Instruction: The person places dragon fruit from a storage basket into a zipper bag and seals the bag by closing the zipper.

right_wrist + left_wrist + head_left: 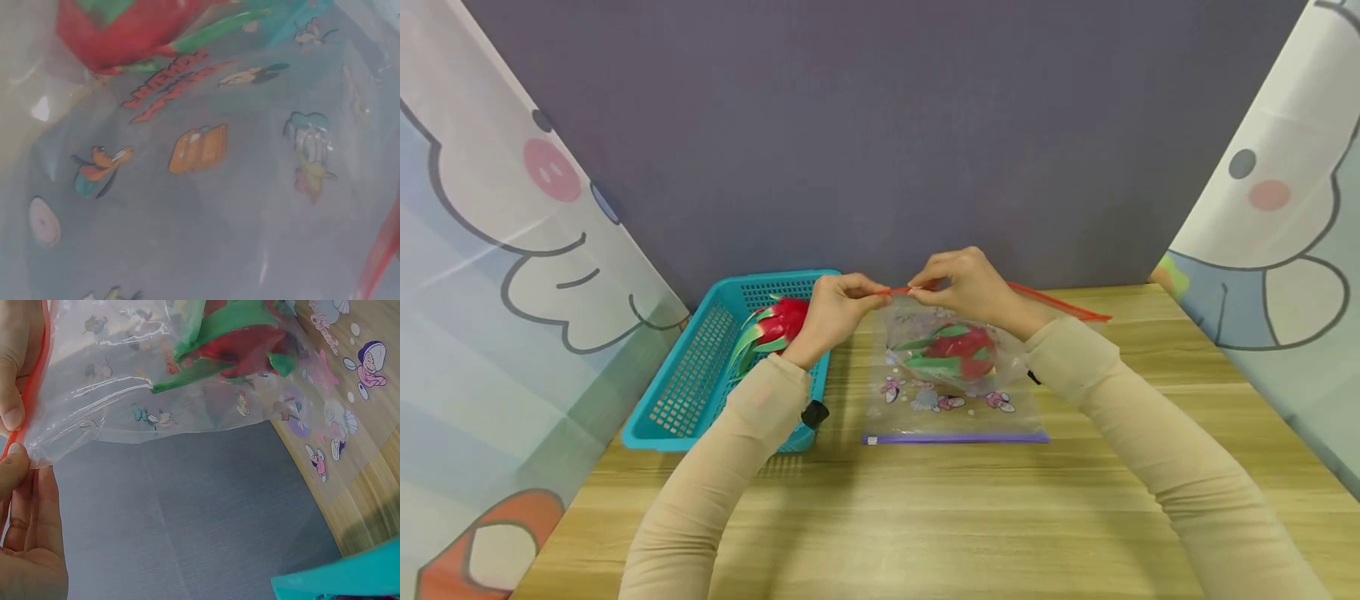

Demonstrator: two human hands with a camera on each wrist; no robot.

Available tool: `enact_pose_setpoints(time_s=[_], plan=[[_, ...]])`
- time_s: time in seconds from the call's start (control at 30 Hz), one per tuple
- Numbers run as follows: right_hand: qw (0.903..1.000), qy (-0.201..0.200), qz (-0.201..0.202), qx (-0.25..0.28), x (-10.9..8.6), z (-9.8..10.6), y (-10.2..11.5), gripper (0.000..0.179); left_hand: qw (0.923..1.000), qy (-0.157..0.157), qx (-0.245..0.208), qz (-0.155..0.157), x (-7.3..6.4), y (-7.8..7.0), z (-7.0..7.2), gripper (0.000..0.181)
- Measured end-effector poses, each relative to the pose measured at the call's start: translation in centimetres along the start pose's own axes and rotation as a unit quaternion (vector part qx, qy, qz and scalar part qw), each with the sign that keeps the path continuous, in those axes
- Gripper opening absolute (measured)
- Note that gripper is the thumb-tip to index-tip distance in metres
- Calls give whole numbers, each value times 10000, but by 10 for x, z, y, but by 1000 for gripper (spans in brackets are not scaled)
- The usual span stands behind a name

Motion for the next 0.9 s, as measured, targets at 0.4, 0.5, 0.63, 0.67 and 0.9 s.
enact_pose_setpoints(time_s=[0.4,0.5,0.63,0.67,0.9], plan=[[10000,10,10,-43,-8,8,-1,7,9997,-29,4,-247,-3,5,1,17],[10000,-13,49,-73,-11,9,-3,7,9998,33,-52,-209,-3,7,0,16],[9999,28,124,-44,-12,10,-3,7,9998,104,-135,-95,-3,11,1,14],[9999,38,141,-42,-12,10,-3,7,9997,132,-174,-90,-4,11,1,14],[9998,75,169,-95,-13,12,-3,7,9986,310,-335,-267,-8,15,6,20]])
Point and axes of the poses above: each hand's wrist, its own x-axis towards the middle knuckle, its own z-axis out of the back of the hand, y = z × x, the point moved 5 cm from there along x, towards the middle knuckle, and after that the axes turned 11 degrees about y, right-handed, at the moved point
